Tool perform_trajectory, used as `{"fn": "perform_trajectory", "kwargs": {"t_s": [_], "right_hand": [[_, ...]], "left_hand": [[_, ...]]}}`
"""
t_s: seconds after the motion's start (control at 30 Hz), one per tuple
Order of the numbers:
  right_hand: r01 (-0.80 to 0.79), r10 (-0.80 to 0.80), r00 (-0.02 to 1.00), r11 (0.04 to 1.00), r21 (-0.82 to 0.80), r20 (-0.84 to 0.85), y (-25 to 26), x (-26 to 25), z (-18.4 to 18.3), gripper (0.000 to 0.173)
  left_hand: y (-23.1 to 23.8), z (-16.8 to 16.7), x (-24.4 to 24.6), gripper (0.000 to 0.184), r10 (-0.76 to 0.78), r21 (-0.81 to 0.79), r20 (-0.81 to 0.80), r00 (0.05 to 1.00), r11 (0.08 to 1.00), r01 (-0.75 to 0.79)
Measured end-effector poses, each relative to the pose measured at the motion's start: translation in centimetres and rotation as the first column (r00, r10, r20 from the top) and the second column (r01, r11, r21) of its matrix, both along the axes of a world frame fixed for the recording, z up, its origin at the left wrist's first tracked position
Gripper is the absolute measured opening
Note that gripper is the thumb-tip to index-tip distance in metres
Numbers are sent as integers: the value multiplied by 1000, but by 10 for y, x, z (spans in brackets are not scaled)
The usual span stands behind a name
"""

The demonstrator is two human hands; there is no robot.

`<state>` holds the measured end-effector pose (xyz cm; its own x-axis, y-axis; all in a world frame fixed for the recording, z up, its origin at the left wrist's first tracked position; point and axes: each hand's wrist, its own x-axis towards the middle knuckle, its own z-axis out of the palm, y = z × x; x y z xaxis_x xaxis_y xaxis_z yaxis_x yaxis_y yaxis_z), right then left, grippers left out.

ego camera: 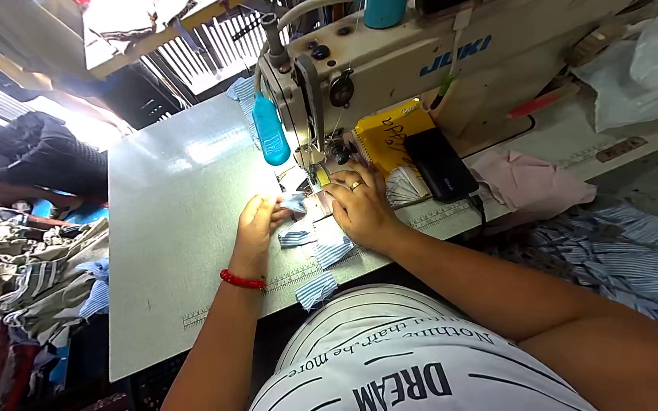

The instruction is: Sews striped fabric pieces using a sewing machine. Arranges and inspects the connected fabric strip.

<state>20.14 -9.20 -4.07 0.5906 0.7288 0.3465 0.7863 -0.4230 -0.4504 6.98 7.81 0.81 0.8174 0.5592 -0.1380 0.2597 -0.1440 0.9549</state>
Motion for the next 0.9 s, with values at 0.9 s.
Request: {"fn": "perform_trajectory", "kwargs": {"t_s": [0.9], "right_hand": [[-41,49,999,961,-272,22,5,-3,9,48]], "left_hand": [[7,-44,22,57,-263,877,-302,916,301,375]]}}
